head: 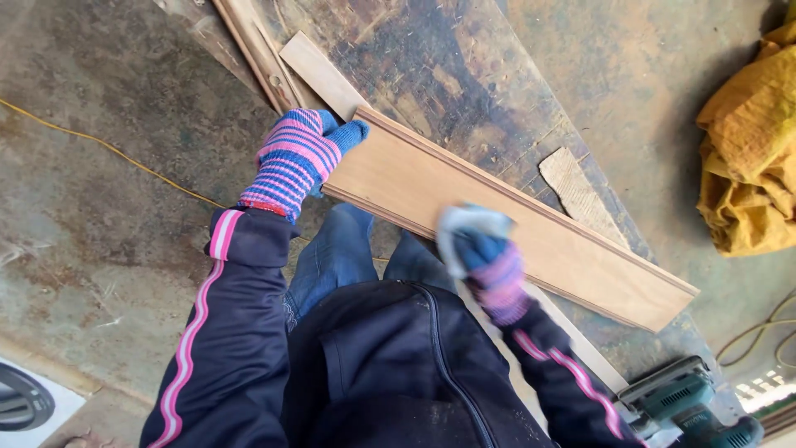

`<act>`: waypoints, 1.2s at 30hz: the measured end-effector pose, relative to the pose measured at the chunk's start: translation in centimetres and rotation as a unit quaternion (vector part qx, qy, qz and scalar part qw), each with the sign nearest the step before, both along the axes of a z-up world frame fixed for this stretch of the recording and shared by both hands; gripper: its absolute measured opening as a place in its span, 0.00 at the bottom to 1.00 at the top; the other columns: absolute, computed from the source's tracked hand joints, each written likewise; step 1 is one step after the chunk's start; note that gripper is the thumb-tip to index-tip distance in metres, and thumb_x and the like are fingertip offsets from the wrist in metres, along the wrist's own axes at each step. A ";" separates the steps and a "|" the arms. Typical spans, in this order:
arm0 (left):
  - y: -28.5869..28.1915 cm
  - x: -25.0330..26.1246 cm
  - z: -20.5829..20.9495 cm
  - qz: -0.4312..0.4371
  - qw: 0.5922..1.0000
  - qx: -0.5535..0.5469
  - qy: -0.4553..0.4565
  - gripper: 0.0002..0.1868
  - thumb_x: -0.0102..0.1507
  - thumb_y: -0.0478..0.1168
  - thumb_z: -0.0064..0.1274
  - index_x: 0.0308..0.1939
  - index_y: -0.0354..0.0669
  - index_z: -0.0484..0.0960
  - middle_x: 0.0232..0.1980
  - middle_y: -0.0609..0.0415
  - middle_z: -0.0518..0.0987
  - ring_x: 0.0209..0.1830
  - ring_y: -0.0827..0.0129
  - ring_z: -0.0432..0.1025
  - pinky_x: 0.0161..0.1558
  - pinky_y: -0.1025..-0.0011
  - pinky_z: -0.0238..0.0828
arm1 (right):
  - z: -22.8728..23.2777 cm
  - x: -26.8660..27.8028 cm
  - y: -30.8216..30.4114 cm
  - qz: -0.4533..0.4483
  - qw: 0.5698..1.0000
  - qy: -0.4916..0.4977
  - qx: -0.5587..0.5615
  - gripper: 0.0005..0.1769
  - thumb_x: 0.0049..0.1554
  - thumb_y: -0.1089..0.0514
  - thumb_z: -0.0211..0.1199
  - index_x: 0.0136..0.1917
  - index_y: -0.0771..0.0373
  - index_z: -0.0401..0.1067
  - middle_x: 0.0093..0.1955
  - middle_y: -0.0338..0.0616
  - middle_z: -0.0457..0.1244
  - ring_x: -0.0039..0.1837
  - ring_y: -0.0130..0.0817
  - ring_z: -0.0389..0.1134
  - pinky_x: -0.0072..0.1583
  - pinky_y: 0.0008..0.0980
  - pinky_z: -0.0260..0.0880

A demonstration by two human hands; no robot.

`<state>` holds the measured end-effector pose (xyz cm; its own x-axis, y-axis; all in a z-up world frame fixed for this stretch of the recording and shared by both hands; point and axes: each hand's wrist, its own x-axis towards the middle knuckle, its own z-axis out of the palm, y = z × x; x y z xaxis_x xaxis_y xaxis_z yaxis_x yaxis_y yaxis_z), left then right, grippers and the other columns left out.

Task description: Sanding a piece of wood manually using sandpaper on a workbench.

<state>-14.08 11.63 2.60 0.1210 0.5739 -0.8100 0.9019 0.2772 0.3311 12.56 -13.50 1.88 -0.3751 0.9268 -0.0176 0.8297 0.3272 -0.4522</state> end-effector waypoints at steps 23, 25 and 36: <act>1.6 0.1 0.1 -0.068 0.995 -0.060 0.038 0.38 0.60 0.72 0.51 0.54 0.44 0.83 0.56 0.40 0.80 0.57 0.45 0.74 0.59 0.51 0.71 | 1.6 -2.0 1.5 -0.037 0.995 0.054 0.073 0.24 0.44 0.67 0.67 0.55 0.58 0.74 0.54 0.46 0.65 0.51 0.52 0.72 0.50 0.46 0.75; 1.6 0.1 0.4 -0.067 0.995 -0.062 0.039 0.38 0.60 0.72 0.51 0.54 0.44 0.83 0.57 0.40 0.80 0.57 0.45 0.74 0.59 0.52 0.71 | 0.5 -5.6 4.9 -0.020 0.998 0.029 0.057 0.21 0.45 0.64 0.67 0.54 0.57 0.75 0.54 0.46 0.66 0.51 0.51 0.71 0.48 0.46 0.74; 1.8 0.8 0.6 -0.111 0.990 -0.004 0.081 0.40 0.61 0.75 0.49 0.49 0.41 0.83 0.48 0.38 0.80 0.49 0.46 0.75 0.49 0.50 0.73 | 0.9 1.2 -2.0 -0.087 0.995 -0.028 0.049 0.22 0.44 0.60 0.71 0.53 0.58 0.75 0.52 0.47 0.66 0.51 0.52 0.71 0.48 0.50 0.73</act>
